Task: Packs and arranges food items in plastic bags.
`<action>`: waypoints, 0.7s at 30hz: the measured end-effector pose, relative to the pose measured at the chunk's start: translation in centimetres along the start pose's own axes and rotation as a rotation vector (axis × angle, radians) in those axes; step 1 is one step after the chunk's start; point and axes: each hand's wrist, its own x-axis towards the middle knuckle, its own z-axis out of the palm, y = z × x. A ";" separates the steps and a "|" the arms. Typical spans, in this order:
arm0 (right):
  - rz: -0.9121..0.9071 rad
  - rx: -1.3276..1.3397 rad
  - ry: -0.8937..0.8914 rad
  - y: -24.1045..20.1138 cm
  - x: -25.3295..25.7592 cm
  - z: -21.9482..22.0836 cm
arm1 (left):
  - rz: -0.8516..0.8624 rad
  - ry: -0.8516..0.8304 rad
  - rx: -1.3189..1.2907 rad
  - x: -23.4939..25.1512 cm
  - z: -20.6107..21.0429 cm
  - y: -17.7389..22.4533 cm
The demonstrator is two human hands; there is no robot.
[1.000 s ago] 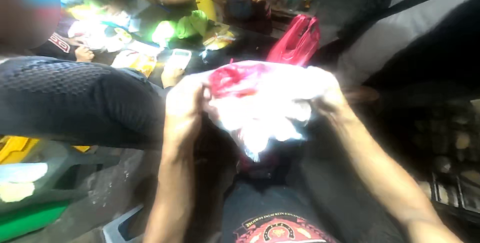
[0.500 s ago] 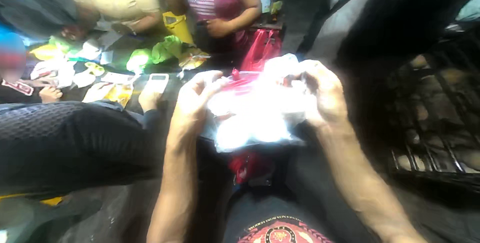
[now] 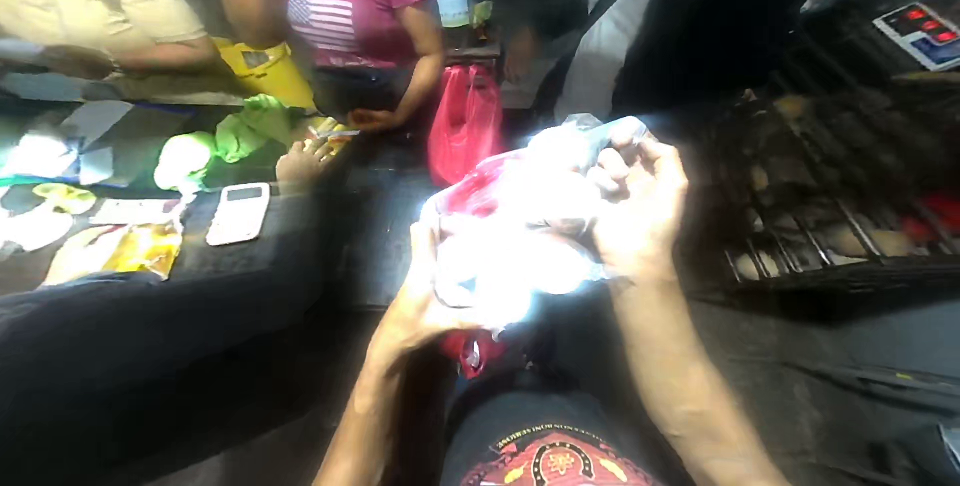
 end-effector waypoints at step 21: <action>-0.217 -1.239 -0.435 -0.4 3.5 0.5 | -0.095 -0.046 0.599 18.6 -2.8 2.3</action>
